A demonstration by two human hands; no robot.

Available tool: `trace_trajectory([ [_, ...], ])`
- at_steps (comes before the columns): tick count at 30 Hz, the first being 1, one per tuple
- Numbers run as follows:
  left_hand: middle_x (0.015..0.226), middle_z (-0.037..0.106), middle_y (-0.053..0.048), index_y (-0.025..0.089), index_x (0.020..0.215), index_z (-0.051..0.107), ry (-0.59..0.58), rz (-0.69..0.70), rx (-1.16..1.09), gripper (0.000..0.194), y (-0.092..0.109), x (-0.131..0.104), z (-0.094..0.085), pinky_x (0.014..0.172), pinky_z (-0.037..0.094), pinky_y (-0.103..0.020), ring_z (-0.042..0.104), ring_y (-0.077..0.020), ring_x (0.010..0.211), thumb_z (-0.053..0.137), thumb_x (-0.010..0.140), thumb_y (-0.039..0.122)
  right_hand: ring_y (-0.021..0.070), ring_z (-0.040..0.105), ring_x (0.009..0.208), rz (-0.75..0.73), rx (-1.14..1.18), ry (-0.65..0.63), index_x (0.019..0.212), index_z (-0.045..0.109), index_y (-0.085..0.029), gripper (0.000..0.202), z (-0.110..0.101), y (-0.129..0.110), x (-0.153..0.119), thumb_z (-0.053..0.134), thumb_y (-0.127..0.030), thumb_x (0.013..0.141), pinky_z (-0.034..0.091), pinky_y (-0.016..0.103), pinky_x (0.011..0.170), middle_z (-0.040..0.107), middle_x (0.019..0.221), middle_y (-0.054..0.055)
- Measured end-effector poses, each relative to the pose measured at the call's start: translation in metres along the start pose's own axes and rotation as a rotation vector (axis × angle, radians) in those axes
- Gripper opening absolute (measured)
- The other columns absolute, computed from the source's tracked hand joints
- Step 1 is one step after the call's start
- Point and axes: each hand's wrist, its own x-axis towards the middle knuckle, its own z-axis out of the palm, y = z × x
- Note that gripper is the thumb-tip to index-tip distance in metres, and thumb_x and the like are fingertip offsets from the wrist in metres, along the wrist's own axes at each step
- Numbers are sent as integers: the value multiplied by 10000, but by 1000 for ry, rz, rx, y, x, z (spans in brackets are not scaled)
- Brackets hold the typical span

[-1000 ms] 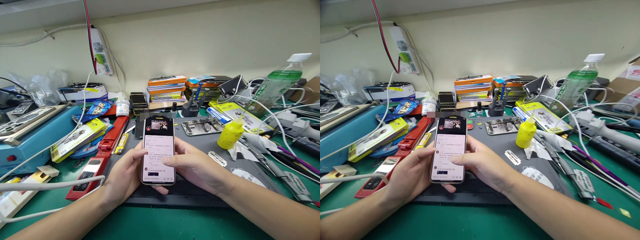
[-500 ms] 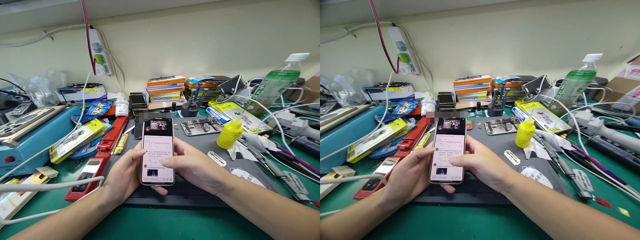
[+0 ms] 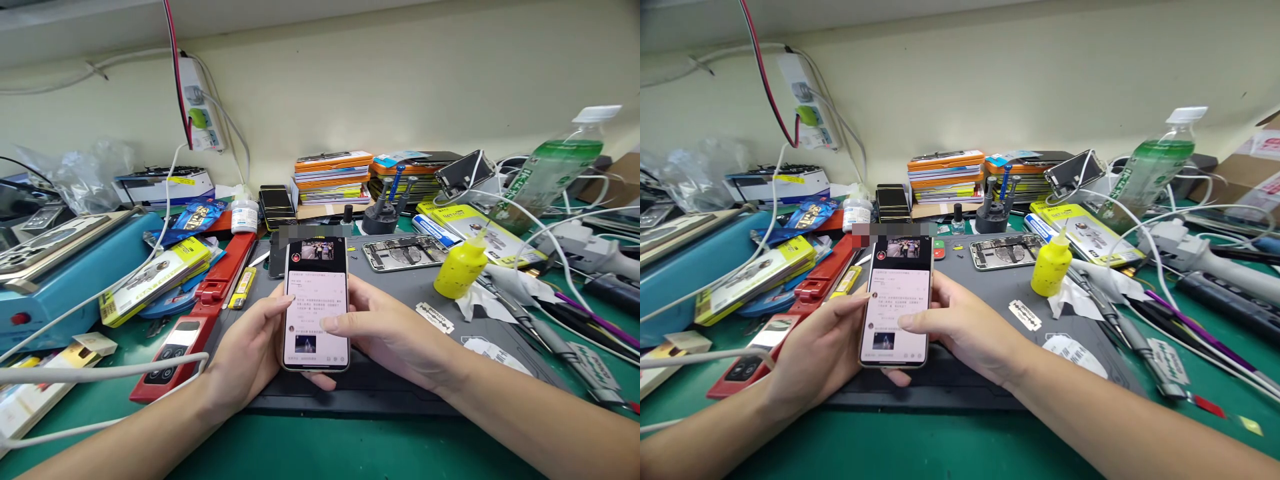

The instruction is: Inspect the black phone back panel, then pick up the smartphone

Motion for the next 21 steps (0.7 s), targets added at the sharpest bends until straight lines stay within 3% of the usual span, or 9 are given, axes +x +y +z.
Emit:
trace_trajectory([
  [21, 1301, 671, -129, 202, 1354, 530, 41, -22, 8, 426, 1, 1, 3, 625, 638, -547, 669, -364, 1078, 457, 961, 349, 235, 646, 1007, 11, 32, 7, 1232, 573, -205, 423, 1, 1, 1, 718, -193, 835, 518, 297, 729, 663, 1192, 103],
])
